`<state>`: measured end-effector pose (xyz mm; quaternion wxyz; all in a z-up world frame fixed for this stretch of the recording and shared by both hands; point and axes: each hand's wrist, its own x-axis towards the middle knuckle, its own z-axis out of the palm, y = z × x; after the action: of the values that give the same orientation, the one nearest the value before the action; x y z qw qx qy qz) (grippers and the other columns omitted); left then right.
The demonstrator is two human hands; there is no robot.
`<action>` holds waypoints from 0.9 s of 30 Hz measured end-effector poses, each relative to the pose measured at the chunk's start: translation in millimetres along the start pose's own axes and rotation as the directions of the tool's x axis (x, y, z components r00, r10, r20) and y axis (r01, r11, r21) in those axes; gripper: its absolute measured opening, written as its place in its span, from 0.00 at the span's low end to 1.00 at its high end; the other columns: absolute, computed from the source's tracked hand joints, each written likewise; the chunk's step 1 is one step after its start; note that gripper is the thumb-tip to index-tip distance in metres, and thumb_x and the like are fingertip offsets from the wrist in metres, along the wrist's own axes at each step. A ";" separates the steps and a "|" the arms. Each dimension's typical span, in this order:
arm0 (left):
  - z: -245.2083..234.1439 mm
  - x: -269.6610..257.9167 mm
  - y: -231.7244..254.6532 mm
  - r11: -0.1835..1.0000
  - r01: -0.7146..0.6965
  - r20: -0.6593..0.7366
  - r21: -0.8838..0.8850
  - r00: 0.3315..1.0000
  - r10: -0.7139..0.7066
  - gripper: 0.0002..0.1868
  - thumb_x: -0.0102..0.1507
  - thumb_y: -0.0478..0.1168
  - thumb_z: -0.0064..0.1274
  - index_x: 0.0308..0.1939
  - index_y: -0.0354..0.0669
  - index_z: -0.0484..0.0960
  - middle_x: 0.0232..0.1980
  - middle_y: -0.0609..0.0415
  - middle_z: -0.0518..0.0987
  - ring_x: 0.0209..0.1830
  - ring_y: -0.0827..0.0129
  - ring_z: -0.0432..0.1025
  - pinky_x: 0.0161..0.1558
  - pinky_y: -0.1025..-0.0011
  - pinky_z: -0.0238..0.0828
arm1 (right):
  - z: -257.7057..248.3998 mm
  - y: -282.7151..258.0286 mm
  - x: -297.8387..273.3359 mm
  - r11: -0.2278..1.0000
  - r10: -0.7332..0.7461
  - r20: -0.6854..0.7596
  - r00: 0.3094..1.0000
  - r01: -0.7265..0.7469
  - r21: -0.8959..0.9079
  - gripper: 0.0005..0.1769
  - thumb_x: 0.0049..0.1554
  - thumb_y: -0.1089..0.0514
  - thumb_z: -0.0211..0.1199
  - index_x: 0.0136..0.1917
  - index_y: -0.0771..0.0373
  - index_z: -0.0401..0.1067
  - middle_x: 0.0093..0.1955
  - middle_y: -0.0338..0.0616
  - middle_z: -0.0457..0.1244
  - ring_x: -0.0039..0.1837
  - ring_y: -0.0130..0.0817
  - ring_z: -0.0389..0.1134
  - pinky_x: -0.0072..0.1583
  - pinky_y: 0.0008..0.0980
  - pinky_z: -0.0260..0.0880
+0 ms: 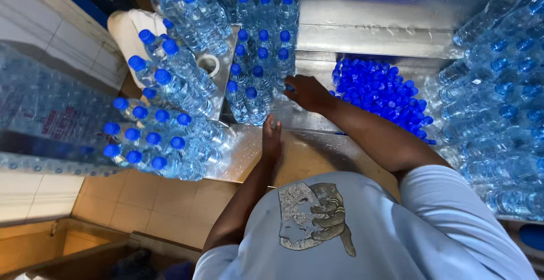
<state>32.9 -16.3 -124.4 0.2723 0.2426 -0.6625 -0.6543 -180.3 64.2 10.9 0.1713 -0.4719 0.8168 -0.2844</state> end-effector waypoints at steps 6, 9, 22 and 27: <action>-22.6 19.8 -25.5 0.953 0.302 0.156 0.020 0.941 -0.301 0.36 0.75 0.63 0.56 0.81 0.51 0.72 0.81 0.37 0.65 0.83 0.43 0.63 0.78 0.44 0.63 | 20.7 16.5 56.3 0.996 -0.042 -0.104 0.994 0.049 0.070 0.13 0.73 0.50 0.61 0.67 0.54 0.73 0.52 0.59 0.71 0.56 0.64 0.76 0.56 0.58 0.74; -25.2 15.5 -18.9 0.945 0.170 0.210 0.281 0.949 -0.234 0.26 0.74 0.55 0.60 0.73 0.50 0.82 0.74 0.43 0.75 0.80 0.47 0.68 0.80 0.53 0.62 | 20.5 28.1 58.0 0.992 -0.082 -0.114 0.990 0.093 0.088 0.18 0.71 0.50 0.65 0.72 0.50 0.71 0.56 0.59 0.71 0.60 0.64 0.75 0.59 0.58 0.76; 10.4 26.7 15.4 0.923 0.208 0.375 0.324 0.868 -0.327 0.26 0.73 0.56 0.62 0.71 0.49 0.84 0.75 0.44 0.76 0.82 0.48 0.66 0.79 0.54 0.68 | 99.6 230.3 -18.3 0.829 -0.108 -0.271 0.957 -0.064 -0.556 0.15 0.65 0.47 0.62 0.56 0.53 0.84 0.50 0.50 0.72 0.56 0.51 0.73 0.62 0.50 0.68; 51.9 36.3 -26.4 0.972 0.130 0.597 0.194 0.771 -0.222 0.21 0.76 0.44 0.58 0.70 0.40 0.83 0.72 0.36 0.79 0.77 0.44 0.70 0.76 0.46 0.65 | 49.9 193.8 -116.5 0.923 0.376 -0.463 0.803 -0.280 0.264 0.21 0.62 0.60 0.58 0.67 0.43 0.68 0.69 0.47 0.61 0.61 0.71 0.72 0.60 0.64 0.76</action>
<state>-29.9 -3.4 -148.9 -0.0383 0.0964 -0.7338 -0.6714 -225.7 226.4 -148.0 0.0405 -0.2140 0.8726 -0.4372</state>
